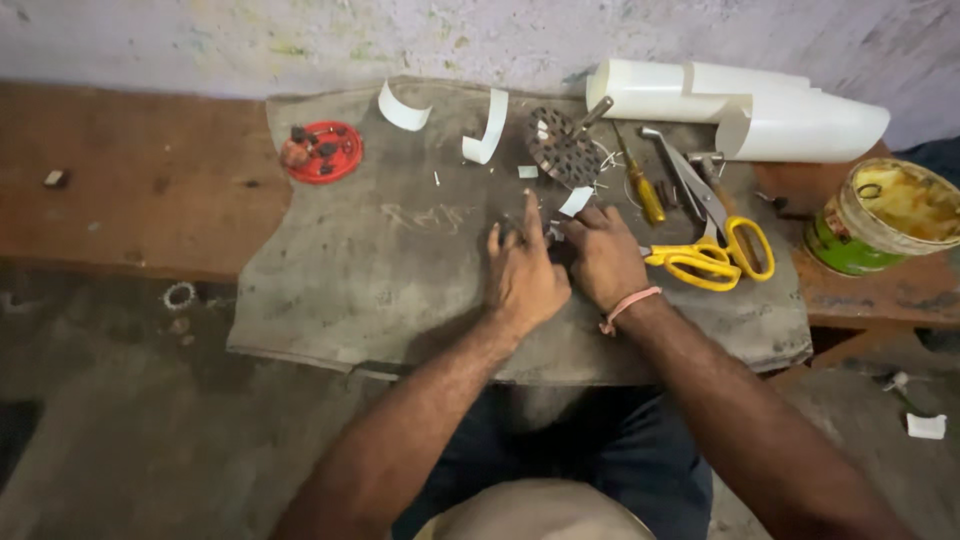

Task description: The person applies adhesive tape strips to the slots of a fan motor core, trimming the tape with scissors and pressing the strips firmly into place with their hands.

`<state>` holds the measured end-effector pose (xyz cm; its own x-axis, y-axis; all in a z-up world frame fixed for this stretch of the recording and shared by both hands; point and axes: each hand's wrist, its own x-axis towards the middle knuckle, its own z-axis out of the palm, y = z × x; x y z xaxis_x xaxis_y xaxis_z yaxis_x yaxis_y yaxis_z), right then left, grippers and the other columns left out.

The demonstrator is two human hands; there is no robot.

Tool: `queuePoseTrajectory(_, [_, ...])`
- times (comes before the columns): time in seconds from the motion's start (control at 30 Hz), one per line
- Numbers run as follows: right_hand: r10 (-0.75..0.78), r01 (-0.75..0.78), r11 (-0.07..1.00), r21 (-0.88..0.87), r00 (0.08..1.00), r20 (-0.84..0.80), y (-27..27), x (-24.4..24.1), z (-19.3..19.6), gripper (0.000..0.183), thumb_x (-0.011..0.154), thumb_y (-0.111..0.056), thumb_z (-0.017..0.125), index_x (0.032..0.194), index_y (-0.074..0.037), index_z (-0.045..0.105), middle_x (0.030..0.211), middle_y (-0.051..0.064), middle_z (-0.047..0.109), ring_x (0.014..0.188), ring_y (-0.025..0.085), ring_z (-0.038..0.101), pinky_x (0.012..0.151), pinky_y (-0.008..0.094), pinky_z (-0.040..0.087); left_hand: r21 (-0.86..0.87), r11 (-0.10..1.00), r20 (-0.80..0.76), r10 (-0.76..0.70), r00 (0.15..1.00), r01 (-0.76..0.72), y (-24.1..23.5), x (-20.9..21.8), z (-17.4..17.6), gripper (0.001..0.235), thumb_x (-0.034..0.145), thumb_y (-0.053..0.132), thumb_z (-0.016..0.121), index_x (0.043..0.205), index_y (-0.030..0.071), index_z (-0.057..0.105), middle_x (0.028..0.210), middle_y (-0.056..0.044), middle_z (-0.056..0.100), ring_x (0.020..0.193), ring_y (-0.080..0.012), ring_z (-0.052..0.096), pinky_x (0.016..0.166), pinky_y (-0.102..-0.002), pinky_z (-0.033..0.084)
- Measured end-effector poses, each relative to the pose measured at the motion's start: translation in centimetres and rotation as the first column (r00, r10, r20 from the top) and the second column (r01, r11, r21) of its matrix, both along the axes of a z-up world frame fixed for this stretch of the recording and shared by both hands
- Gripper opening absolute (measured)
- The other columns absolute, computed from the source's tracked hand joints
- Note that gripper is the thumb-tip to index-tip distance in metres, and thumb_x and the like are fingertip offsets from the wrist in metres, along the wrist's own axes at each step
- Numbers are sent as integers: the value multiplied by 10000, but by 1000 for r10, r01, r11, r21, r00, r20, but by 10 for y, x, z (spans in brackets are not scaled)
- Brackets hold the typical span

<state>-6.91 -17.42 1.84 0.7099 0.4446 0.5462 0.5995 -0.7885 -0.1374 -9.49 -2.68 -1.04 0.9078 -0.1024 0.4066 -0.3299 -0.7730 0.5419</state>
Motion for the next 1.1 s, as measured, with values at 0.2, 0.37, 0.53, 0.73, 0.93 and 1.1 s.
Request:
queuePoseTrajectory(0.2, [-24, 24, 1000, 11, 998, -60, -8, 10, -19, 360, 708, 3, 693, 1046, -94, 775, 1063, 116, 697, 1002, 369, 586, 876, 444, 510, -115, 992, -2, -44, 999, 43, 1, 8, 2, 1104, 709, 90, 703, 1589, -12, 46, 1037, -191, 725, 1089, -405, 631, 1134, -608, 284])
queuePoseTrajectory(0.37, [-15, 15, 1000, -6, 995, -95, -8, 8, -12, 470, 641, 24, 672, 1086, -91, 773, 1088, 103, 699, 1021, 353, 591, 881, 440, 518, -135, 978, 51, -156, 986, 162, 25, 36, 13, 1083, 729, -10, 682, 1649, 184, 146, 1111, -261, 684, 979, -468, 668, 892, -536, 527])
queuePoseTrajectory(0.53, [-66, 54, 997, -58, 973, -219, -9, 10, -3, 534, 625, 34, 666, 1128, -118, 764, 1062, 98, 692, 1071, 349, 590, 893, 450, 522, -61, 893, 44, -445, 895, 447, 41, 58, 22, 1041, 703, -45, 617, 1624, 210, 208, 1118, -171, 759, 992, -460, 690, 904, -517, 553])
queuePoseTrajectory(0.73, [-13, -2, 998, -61, 969, -245, -10, 18, -1, 573, 616, 24, 659, 1162, -122, 751, 1098, 107, 695, 1143, 357, 586, 923, 456, 515, 90, 927, -47, -361, 931, 364, 34, 66, 15, 993, 773, -26, 616, 1633, 218, 184, 1097, -166, 736, 1031, -446, 651, 956, -550, 505])
queuePoseTrajectory(0.93, [48, -59, 997, -55, 983, -178, -11, 14, 2, 607, 668, 29, 652, 1247, -128, 745, 1144, 106, 697, 1126, 356, 589, 884, 469, 525, 73, 924, -2, -377, 926, 376, 37, 69, 7, 1014, 735, -52, 608, 1613, 185, 159, 1106, -123, 766, 1079, -440, 634, 994, -556, 470])
queuePoseTrajectory(1.1, [-3, -36, 989, -145, 965, -261, -11, 5, 7, 450, 651, -19, 679, 1088, -106, 748, 1117, 65, 687, 1099, 327, 591, 857, 463, 537, 53, 925, -25, -376, 926, 377, 37, 70, 10, 1037, 732, -53, 626, 1625, 158, 143, 1071, -120, 768, 1067, -426, 645, 1043, -538, 454])
